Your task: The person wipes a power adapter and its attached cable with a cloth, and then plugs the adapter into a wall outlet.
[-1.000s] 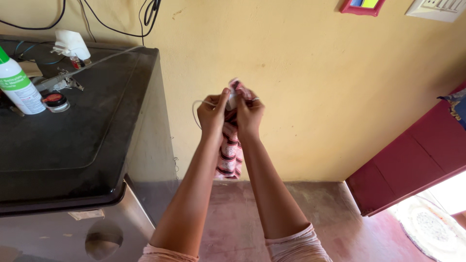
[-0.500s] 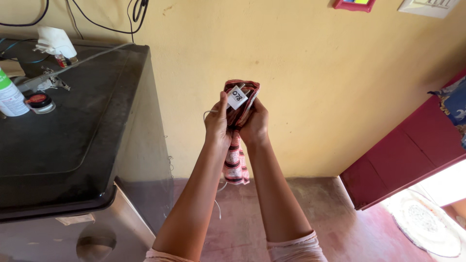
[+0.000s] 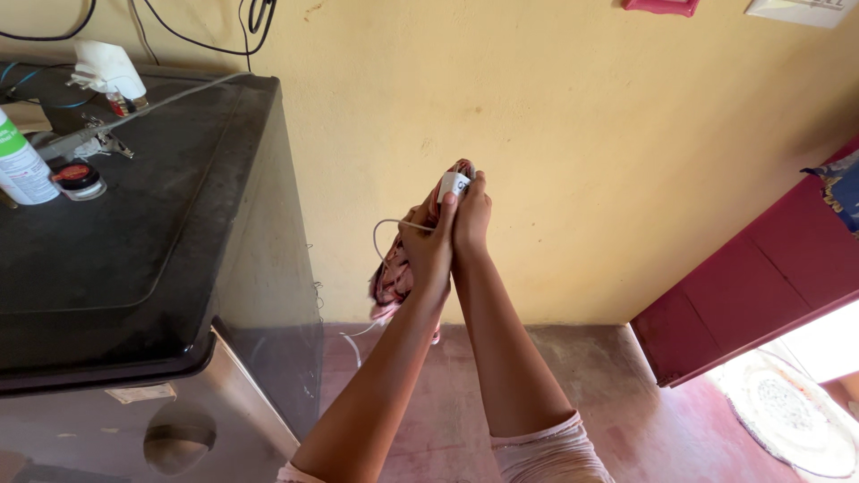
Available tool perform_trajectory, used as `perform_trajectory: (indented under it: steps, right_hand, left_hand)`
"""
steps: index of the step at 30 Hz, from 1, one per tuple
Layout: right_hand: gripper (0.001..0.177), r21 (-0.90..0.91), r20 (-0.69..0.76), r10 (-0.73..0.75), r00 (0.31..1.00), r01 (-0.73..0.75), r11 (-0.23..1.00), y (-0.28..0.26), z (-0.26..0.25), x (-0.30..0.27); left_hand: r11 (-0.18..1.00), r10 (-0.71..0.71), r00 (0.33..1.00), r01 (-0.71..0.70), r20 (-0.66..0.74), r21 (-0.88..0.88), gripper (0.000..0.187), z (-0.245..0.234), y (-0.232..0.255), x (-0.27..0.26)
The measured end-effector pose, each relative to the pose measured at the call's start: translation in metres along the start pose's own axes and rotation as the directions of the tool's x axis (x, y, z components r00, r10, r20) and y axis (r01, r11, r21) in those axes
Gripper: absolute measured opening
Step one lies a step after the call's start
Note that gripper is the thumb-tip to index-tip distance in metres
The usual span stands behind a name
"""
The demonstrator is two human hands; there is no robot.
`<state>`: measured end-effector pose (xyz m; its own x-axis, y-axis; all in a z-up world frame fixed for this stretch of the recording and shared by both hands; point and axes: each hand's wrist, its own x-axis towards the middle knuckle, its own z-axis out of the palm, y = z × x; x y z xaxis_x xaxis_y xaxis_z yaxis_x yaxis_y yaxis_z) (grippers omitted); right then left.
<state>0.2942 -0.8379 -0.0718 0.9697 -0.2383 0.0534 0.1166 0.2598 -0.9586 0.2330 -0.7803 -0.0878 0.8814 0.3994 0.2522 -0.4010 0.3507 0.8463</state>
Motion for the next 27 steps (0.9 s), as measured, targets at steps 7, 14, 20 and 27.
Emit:
perform_trajectory:
  steps: [7, 14, 20, 27]
  right_hand:
    - [0.052, -0.033, -0.129, -0.136, 0.982, 0.133, 0.991, 0.020, 0.010, 0.017]
    - [0.041, -0.214, -0.248, -0.097, 0.964, 0.043, 0.976, -0.004, 0.020, -0.017]
    - [0.037, 0.649, 0.116, 0.138, 0.984, -0.180, 0.739, 0.014, 0.007, 0.024]
    - [0.016, 0.451, 0.489, 0.018, 0.872, -0.270, 0.851, 0.008, 0.027, -0.006]
  left_hand:
    - [0.831, -0.308, 0.946, 0.317, 0.096, -0.457, 0.053, -0.005, 0.015, -0.016]
    - [0.587, -0.408, 0.904, 0.368, 0.128, -0.721, 0.047, -0.028, -0.032, 0.020]
    - [0.553, -0.484, 0.869, 0.391, 0.099, -0.736, 0.048, -0.056, -0.059, 0.045]
    - [0.848, -0.260, 0.962, 0.269, 0.084, -0.457, 0.038, -0.064, -0.005, 0.043]
